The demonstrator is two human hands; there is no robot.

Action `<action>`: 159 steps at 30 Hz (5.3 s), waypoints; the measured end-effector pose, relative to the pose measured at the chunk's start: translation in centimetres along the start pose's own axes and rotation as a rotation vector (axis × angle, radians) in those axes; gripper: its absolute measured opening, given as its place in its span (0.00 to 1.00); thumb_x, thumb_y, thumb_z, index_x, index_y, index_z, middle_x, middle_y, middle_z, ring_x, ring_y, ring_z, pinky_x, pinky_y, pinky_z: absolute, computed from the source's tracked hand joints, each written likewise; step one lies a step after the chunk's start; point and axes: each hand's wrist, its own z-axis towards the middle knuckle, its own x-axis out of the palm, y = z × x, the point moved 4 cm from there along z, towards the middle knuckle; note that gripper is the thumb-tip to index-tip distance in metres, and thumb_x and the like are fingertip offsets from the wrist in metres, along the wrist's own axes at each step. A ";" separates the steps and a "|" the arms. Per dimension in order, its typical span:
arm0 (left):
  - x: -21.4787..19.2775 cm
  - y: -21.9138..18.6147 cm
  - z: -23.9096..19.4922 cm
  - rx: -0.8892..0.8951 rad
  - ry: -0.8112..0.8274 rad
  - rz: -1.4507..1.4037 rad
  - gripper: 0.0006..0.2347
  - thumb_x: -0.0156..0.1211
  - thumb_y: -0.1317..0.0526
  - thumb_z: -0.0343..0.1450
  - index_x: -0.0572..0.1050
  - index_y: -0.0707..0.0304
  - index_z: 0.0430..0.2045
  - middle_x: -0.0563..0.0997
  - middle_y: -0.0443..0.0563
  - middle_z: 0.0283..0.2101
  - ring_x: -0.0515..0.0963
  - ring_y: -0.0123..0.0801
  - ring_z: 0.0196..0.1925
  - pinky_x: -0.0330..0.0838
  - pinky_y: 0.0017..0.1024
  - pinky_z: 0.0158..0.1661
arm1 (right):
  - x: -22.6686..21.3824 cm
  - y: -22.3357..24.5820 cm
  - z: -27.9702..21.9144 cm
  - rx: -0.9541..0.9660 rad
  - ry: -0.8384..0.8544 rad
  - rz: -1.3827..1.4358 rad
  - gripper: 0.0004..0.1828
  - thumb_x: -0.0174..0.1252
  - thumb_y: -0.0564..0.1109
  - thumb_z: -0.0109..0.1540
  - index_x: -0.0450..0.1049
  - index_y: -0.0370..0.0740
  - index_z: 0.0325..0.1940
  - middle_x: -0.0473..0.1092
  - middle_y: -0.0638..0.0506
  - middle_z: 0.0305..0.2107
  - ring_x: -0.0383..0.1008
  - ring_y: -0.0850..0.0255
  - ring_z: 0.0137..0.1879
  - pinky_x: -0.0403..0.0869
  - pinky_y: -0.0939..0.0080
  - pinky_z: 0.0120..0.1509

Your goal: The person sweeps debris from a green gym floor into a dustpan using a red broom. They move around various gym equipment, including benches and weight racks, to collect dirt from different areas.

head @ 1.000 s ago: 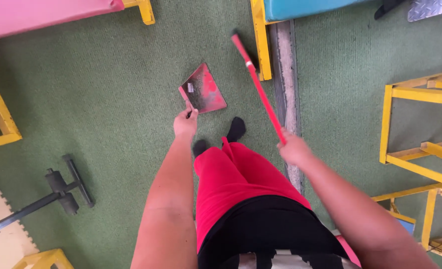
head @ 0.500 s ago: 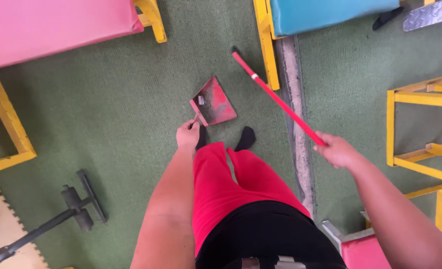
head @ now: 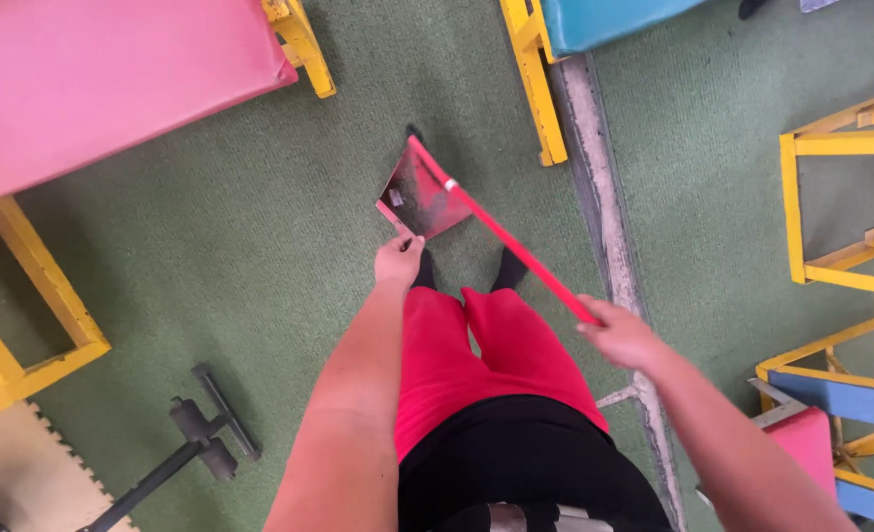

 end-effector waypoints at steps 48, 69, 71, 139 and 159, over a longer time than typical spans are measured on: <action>-0.7 -1.1 -0.4 -0.011 0.096 0.081 0.22 0.63 0.45 0.69 0.82 0.62 0.49 0.86 0.60 0.46 0.85 0.46 0.51 0.75 0.36 0.54 | -0.3 7.2 3.4 0.215 -0.016 0.061 0.39 0.61 0.48 0.62 0.58 0.49 0.77 0.77 0.41 0.38 0.75 0.52 0.22 0.74 0.53 0.29; -3.6 -2.4 0.1 0.048 -0.114 0.034 0.18 0.64 0.48 0.67 0.83 0.59 0.44 0.86 0.60 0.38 0.86 0.46 0.42 0.78 0.37 0.47 | 0.6 10.3 5.9 0.121 -0.024 0.064 0.40 0.62 0.47 0.61 0.58 0.47 0.76 0.74 0.49 0.32 0.73 0.58 0.21 0.72 0.57 0.25; -2.9 -1.7 1.0 0.058 -0.134 0.019 0.19 0.65 0.48 0.67 0.82 0.60 0.44 0.86 0.60 0.37 0.86 0.45 0.41 0.78 0.36 0.47 | -1.0 10.1 3.1 0.167 0.072 0.195 0.38 0.61 0.47 0.62 0.60 0.51 0.76 0.68 0.49 0.26 0.67 0.60 0.20 0.67 0.58 0.23; -12.8 0.2 3.7 -0.124 -0.610 -0.327 0.13 0.65 0.57 0.67 0.84 0.64 0.40 0.86 0.51 0.30 0.83 0.26 0.31 0.77 0.28 0.38 | -28.8 20.3 19.8 -0.181 -0.106 -0.793 0.33 0.49 0.57 0.70 0.52 0.61 0.79 0.74 0.40 0.51 0.75 0.42 0.53 0.72 0.43 0.57; -11.4 7.9 2.1 -0.136 -0.504 -0.269 0.17 0.70 0.52 0.65 0.83 0.65 0.39 0.86 0.59 0.38 0.86 0.44 0.43 0.76 0.35 0.47 | -17.7 19.7 11.7 -0.125 0.059 -0.863 0.32 0.53 0.59 0.65 0.59 0.73 0.75 0.72 0.47 0.59 0.74 0.45 0.63 0.72 0.46 0.69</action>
